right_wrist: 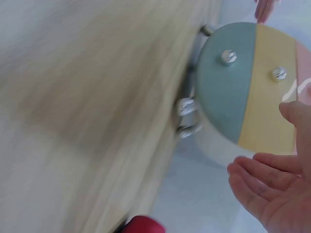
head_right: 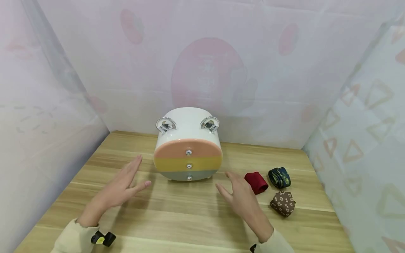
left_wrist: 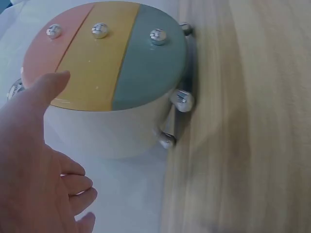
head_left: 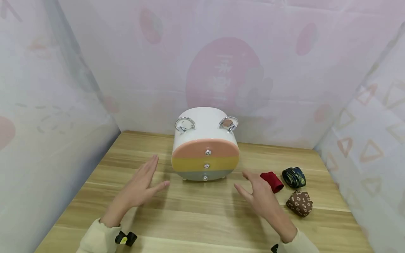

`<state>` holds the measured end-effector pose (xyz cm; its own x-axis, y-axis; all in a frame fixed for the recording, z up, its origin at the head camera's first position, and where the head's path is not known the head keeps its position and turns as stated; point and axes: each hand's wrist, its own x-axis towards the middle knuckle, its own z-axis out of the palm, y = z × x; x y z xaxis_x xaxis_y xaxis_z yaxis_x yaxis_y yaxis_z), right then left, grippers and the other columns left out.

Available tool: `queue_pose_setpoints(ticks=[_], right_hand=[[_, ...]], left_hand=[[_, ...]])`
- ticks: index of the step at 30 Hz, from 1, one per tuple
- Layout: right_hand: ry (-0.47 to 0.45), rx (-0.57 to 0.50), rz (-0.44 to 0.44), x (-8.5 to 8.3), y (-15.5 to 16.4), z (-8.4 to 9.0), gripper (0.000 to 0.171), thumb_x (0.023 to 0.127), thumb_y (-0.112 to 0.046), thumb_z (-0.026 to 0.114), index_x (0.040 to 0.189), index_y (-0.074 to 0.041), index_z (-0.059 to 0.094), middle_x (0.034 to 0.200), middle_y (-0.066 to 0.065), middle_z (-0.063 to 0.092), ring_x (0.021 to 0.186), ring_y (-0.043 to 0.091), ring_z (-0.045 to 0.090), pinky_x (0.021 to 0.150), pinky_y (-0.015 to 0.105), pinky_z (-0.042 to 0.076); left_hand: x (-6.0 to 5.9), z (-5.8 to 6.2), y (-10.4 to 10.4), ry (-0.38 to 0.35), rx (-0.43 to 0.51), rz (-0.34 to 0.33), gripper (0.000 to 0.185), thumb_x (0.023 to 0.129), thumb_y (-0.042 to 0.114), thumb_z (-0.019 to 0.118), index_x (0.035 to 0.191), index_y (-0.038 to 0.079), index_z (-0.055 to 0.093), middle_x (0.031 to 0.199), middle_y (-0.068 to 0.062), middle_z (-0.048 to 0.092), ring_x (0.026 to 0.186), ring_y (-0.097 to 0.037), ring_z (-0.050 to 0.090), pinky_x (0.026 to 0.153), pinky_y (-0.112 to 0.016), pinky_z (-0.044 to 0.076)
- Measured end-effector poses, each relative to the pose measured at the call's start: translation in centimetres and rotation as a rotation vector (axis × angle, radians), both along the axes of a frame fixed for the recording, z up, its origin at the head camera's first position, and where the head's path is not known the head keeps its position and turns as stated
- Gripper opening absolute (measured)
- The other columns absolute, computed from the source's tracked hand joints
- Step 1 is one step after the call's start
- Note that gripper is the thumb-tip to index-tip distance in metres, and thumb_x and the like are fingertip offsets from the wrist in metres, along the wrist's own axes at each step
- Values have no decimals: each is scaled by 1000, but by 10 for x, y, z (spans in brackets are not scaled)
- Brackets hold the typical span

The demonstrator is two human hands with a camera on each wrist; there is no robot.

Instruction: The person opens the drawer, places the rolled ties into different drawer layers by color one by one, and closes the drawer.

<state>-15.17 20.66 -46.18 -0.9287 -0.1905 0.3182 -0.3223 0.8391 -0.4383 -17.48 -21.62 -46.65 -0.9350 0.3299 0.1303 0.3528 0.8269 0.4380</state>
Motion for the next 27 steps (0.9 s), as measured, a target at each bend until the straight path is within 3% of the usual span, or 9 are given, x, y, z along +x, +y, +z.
queue_pose_setpoints(ticks=[5,14,21,27], right_hand=[[59,-147,33,-7,-13,14,30,93,-35,83,113,-14,77,105,4,81,97,18,78,85,42,68],[83,-336,120,-14,-47,37,25,90,-27,87,101,-8,77,91,2,79,82,10,76,77,32,69],[180,-396,137,-24,-72,46,24,86,-20,90,95,-4,76,85,4,78,75,12,76,71,27,68],[185,-445,108,-29,-88,50,23,85,-20,90,93,-4,75,82,5,77,72,10,74,67,26,67]], left_hand=[[-11,13,4,-49,157,-20,103,100,63,62,172,16,5,179,-13,11,163,-43,18,130,-69,24],[-30,26,24,-23,347,-26,103,91,54,81,170,25,21,175,-11,29,160,-42,30,124,-73,32],[-41,26,37,54,402,-36,106,86,49,87,169,24,27,172,-12,35,158,-40,35,124,-71,36],[-43,23,44,67,424,-23,108,84,47,90,169,20,28,172,-11,36,157,-41,36,124,-71,35]])
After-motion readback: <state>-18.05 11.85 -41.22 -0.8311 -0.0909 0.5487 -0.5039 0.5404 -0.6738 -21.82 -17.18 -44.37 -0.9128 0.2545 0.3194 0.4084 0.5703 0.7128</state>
